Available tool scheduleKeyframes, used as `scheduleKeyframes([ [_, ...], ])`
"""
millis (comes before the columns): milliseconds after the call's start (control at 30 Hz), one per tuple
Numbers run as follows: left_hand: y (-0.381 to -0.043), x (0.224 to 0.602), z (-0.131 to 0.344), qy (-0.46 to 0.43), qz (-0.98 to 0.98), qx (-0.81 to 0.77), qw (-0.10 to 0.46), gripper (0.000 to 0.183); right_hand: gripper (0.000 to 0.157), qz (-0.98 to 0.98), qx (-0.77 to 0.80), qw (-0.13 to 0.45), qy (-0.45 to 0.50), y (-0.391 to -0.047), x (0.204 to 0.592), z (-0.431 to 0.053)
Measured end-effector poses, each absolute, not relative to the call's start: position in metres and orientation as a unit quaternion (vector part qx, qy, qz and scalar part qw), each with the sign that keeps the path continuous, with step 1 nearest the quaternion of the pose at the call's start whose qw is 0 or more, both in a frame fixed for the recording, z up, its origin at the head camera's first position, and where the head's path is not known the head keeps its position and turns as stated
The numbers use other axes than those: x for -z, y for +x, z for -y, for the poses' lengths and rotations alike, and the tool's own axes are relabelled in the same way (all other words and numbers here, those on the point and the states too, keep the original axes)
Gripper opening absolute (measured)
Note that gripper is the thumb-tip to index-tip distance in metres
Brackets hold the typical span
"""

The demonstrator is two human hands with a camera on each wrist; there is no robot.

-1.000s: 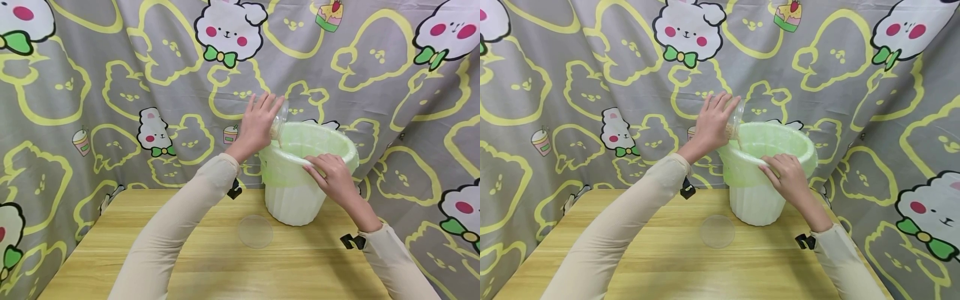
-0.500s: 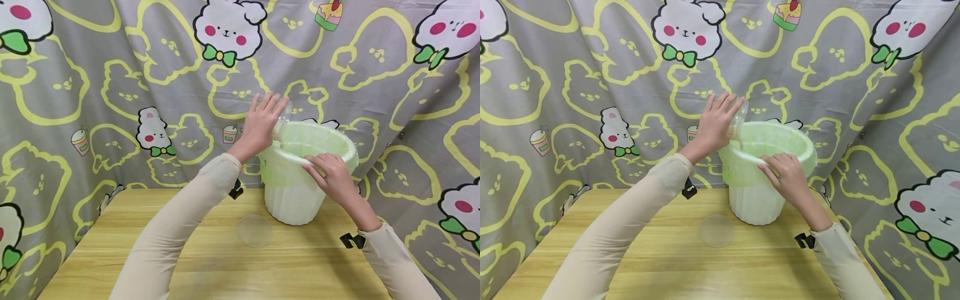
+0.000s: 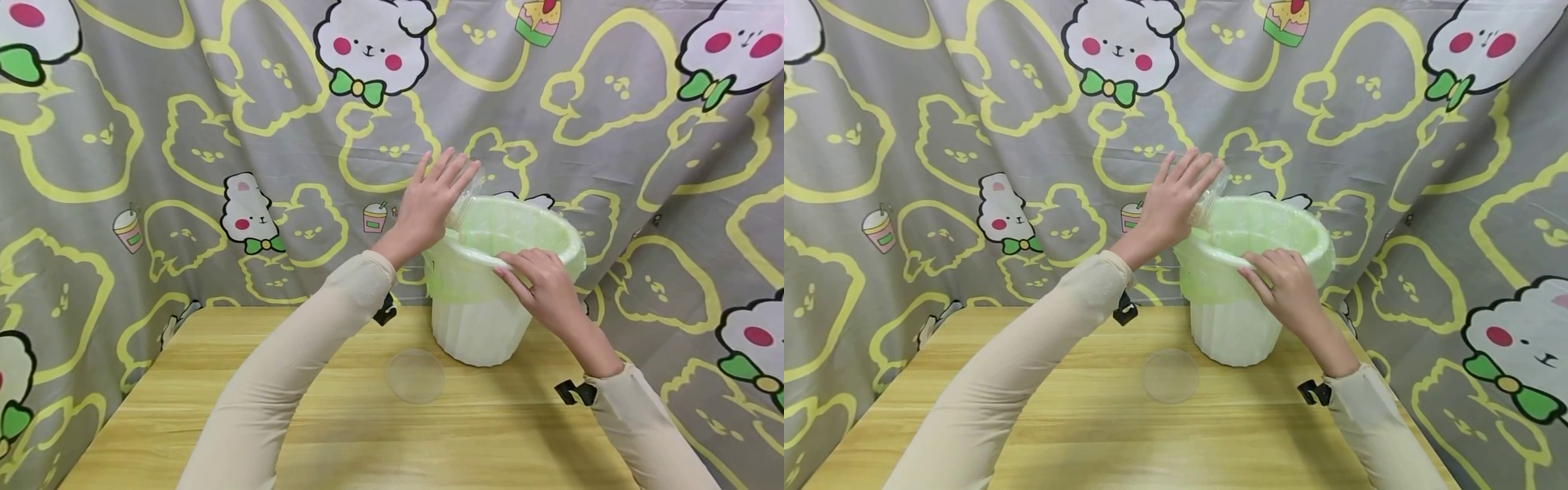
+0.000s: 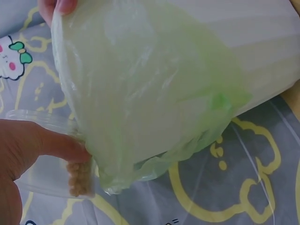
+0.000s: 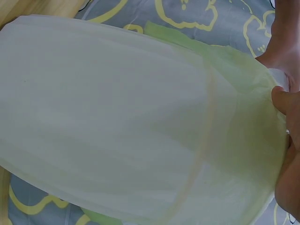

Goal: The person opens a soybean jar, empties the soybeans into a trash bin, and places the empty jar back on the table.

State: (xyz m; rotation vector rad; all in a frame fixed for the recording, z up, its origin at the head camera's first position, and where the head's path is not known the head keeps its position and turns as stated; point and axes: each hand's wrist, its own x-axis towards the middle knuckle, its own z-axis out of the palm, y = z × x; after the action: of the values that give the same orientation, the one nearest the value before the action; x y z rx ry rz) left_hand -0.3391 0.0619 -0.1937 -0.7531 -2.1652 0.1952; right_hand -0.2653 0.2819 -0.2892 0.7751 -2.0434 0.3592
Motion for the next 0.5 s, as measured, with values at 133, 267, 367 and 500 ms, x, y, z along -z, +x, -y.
scheduleKeyframes([
  [133,-0.3388,0.1948,-0.0606,-0.313,0.846,-0.084,0.423,0.094,0.025,0.828,-0.143,0.444,0.311,-0.266,0.2895,-0.2826],
  [267,-0.3396,0.1965,-0.0595,-0.321,0.832,-0.089,0.444,0.09,0.025,0.826,-0.143,0.447,0.313,-0.2664,0.2901,-0.2823],
  [367,-0.3408,0.1976,-0.0589,-0.328,0.819,-0.094,0.461,0.086,0.025,0.824,-0.143,0.45,0.314,-0.2659,0.2901,-0.2819],
  [500,-0.3416,0.1988,-0.0585,-0.337,0.807,-0.11,0.473,0.081,0.025,0.825,-0.142,0.449,0.313,-0.2655,0.2898,-0.2819],
])
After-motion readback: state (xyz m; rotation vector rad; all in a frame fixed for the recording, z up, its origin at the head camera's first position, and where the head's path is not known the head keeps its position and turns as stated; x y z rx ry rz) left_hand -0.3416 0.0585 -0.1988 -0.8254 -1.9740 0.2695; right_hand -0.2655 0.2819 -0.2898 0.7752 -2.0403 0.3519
